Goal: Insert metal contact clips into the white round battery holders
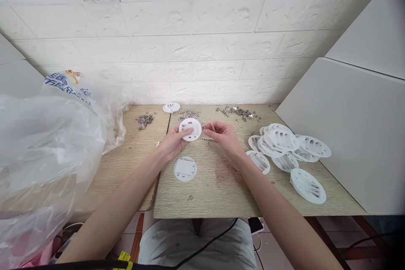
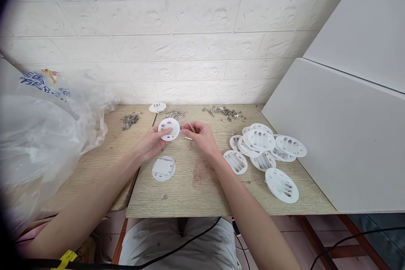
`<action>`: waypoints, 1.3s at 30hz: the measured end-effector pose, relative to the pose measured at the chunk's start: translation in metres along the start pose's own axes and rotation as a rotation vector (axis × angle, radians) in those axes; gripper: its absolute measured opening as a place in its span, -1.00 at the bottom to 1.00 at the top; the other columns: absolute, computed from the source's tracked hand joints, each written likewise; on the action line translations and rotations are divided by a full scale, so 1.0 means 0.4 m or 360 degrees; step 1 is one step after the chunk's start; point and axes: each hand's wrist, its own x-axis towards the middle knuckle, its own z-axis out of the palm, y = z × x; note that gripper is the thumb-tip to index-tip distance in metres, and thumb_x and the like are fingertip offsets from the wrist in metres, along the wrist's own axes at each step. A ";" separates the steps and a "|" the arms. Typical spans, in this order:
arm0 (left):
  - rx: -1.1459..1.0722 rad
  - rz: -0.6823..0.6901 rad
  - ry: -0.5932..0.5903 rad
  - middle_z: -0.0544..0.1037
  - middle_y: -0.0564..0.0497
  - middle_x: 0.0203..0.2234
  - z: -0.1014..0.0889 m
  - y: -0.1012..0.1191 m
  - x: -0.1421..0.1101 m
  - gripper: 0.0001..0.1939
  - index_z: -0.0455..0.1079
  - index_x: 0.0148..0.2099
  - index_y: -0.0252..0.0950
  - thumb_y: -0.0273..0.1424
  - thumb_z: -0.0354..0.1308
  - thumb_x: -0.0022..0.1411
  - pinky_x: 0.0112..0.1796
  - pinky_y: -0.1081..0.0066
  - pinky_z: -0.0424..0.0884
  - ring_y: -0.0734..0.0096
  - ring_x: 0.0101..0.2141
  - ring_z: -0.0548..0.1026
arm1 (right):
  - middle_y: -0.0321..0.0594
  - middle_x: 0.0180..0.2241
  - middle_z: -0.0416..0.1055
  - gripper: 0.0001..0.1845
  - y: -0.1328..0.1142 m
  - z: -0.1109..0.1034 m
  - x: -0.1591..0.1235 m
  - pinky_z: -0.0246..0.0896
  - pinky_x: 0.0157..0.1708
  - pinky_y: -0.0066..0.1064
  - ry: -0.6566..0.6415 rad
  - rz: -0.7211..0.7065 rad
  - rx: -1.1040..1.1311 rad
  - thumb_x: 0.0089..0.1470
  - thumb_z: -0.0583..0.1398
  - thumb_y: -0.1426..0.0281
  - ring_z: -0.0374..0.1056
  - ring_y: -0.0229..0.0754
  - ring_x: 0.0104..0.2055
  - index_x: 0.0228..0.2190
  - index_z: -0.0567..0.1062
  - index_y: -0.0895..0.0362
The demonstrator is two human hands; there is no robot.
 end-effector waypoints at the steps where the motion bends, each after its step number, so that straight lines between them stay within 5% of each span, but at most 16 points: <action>1: 0.0043 0.0004 -0.0019 0.59 -0.09 -0.28 0.000 0.000 -0.002 -0.71 0.48 -0.20 -0.40 -0.51 0.34 -0.04 -0.24 0.49 0.42 0.45 -0.32 0.51 | -0.31 -0.45 0.38 -0.72 0.000 0.000 0.000 0.14 -0.32 -0.43 -0.0015 0.0007 0.0015 -0.17 0.34 0.24 0.24 -0.30 -0.38 -0.44 0.50 0.18; 6: 0.0245 0.0100 -0.0043 0.56 0.01 -0.41 -0.001 -0.008 -0.002 -0.71 0.46 -0.32 -0.36 -0.48 0.40 -0.17 -0.31 0.47 0.37 0.48 -0.39 0.48 | -0.30 -0.45 0.37 -0.71 -0.004 0.000 -0.003 0.13 -0.32 -0.40 -0.0085 0.0017 0.0070 -0.15 0.33 0.21 0.23 -0.28 -0.38 -0.44 0.49 0.17; 14: 0.0575 0.0524 -0.0171 0.51 -0.08 -0.09 -0.010 -0.018 -0.001 -0.89 0.43 -0.44 -0.32 -0.47 0.32 -0.05 -0.20 0.40 0.33 0.29 -0.12 0.46 | -0.27 -0.38 0.39 -0.74 -0.010 0.003 -0.008 0.12 -0.29 -0.40 -0.0259 -0.0134 0.0045 -0.10 0.31 0.22 0.24 -0.26 -0.33 -0.43 0.50 0.15; 23: 0.0610 0.0555 -0.0257 0.51 -0.06 -0.15 -0.007 -0.020 0.000 -0.89 0.42 -0.42 -0.31 -0.46 0.31 -0.03 -0.21 0.40 0.32 0.37 -0.20 0.45 | -0.29 -0.44 0.36 -0.83 -0.019 -0.019 -0.010 -0.03 -0.45 -0.45 -0.0262 -0.0420 -0.0442 0.02 0.24 0.29 0.13 -0.32 -0.45 -0.43 0.48 0.16; 39: 0.0827 0.0749 -0.0166 0.48 0.02 -0.33 0.004 -0.014 -0.005 -0.97 0.44 -0.45 -0.29 -0.48 0.25 -0.01 -0.20 0.40 0.29 0.41 -0.27 0.42 | -0.22 -0.40 0.43 -0.86 -0.002 -0.020 -0.008 0.09 -0.41 -0.39 -0.0226 -0.0763 -0.0853 0.09 0.21 0.34 0.28 -0.24 -0.40 -0.39 0.57 0.11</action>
